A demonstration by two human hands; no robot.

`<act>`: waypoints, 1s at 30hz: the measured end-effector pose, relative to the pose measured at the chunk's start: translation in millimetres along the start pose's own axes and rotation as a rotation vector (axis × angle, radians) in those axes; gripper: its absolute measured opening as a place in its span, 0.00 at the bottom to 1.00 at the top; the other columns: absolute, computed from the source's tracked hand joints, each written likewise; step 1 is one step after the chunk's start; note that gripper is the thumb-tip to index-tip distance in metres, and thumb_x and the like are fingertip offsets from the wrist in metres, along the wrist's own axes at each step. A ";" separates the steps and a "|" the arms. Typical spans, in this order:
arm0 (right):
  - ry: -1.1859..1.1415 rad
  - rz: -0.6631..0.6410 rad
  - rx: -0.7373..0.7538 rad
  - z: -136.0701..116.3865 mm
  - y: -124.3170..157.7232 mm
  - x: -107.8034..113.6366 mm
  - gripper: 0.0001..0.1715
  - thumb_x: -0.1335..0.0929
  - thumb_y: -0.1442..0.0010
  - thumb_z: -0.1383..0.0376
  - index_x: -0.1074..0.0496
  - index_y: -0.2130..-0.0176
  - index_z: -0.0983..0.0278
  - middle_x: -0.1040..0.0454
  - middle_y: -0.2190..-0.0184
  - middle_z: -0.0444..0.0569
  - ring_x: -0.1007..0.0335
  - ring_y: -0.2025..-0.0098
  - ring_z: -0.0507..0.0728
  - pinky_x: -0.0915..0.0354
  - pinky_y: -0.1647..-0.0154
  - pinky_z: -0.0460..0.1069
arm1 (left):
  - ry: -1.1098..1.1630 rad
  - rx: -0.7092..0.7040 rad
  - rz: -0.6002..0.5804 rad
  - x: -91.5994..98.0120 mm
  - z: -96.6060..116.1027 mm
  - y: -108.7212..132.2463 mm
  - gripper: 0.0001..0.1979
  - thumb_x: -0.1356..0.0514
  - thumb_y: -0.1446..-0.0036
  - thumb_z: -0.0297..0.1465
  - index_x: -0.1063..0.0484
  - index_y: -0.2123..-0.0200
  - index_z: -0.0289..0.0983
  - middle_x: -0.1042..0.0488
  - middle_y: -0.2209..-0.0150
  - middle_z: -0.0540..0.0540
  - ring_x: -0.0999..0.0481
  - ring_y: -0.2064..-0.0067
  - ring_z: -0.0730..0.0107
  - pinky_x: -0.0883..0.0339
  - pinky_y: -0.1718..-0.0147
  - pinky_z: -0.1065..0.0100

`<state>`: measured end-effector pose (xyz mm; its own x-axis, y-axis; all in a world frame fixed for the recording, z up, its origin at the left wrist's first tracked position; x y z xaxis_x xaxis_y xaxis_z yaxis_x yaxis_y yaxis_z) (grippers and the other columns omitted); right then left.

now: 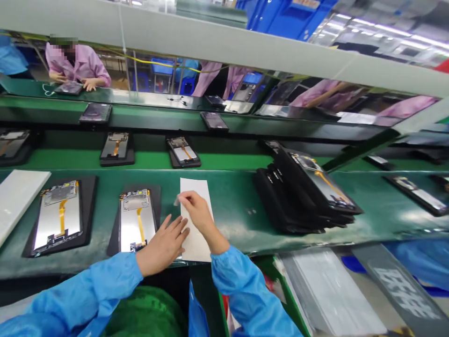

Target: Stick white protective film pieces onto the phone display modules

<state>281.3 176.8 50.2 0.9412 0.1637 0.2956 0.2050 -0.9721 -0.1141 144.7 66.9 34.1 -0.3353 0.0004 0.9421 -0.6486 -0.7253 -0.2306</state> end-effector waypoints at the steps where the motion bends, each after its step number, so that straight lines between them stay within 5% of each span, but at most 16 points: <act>1: 0.001 -0.097 0.023 -10.2 -3.5 -20.2 0.16 0.32 0.38 0.51 0.27 0.63 0.62 0.22 0.63 0.49 0.26 0.60 0.57 0.31 0.55 0.52 | 0.026 -0.003 0.020 11.7 2.9 13.4 0.24 0.47 0.32 0.35 0.38 0.37 0.32 0.37 0.34 0.33 0.40 0.31 0.51 0.51 0.32 0.44; 5: 0.119 -0.370 0.154 -29.5 -18.1 -92.8 0.08 0.32 0.37 0.61 0.28 0.66 0.63 0.24 0.59 0.48 0.28 0.56 0.55 0.34 0.53 0.51 | 0.103 0.139 0.134 41.8 -12.8 79.3 0.18 0.50 0.33 0.27 0.32 0.42 0.36 0.28 0.42 0.38 0.32 0.37 0.58 0.44 0.34 0.47; 10: 0.266 -0.556 0.244 -24.0 -37.1 -144.7 0.08 0.29 0.40 0.72 0.28 0.71 0.64 0.26 0.61 0.47 0.31 0.53 0.55 0.38 0.46 0.53 | -0.028 0.428 0.298 36.7 -71.1 134.2 0.20 0.49 0.37 0.21 0.29 0.44 0.35 0.29 0.42 0.35 0.34 0.39 0.52 0.36 0.40 0.44; 16: 0.334 -0.573 0.213 -17.6 -47.2 -163.0 0.09 0.27 0.41 0.73 0.27 0.72 0.64 0.27 0.61 0.48 0.33 0.51 0.57 0.40 0.45 0.55 | -0.120 0.472 0.284 26.2 -103.4 135.9 0.21 0.49 0.36 0.21 0.28 0.43 0.36 0.32 0.40 0.34 0.35 0.39 0.50 0.35 0.41 0.44; 30: 0.353 -0.449 0.154 -8.7 -40.6 -168.2 0.09 0.28 0.41 0.75 0.28 0.71 0.65 0.29 0.60 0.48 0.34 0.52 0.55 0.39 0.45 0.54 | -0.200 0.491 0.210 20.2 -110.1 119.1 0.25 0.47 0.39 0.21 0.30 0.40 0.39 0.34 0.38 0.34 0.39 0.36 0.46 0.41 0.38 0.42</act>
<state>112.4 187.3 13.4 0.6120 0.4623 0.6417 0.6243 -0.7805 -0.0331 -14.5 56.3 -1.1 -0.2555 -0.2740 0.9272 -0.1725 -0.9307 -0.3225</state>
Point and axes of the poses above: each hand's wrist, its own y-axis away from the middle knuckle, its own x-axis out of the back of the hand, z = x × y, the point moved 3 cm from there along -y, towards the middle knuckle
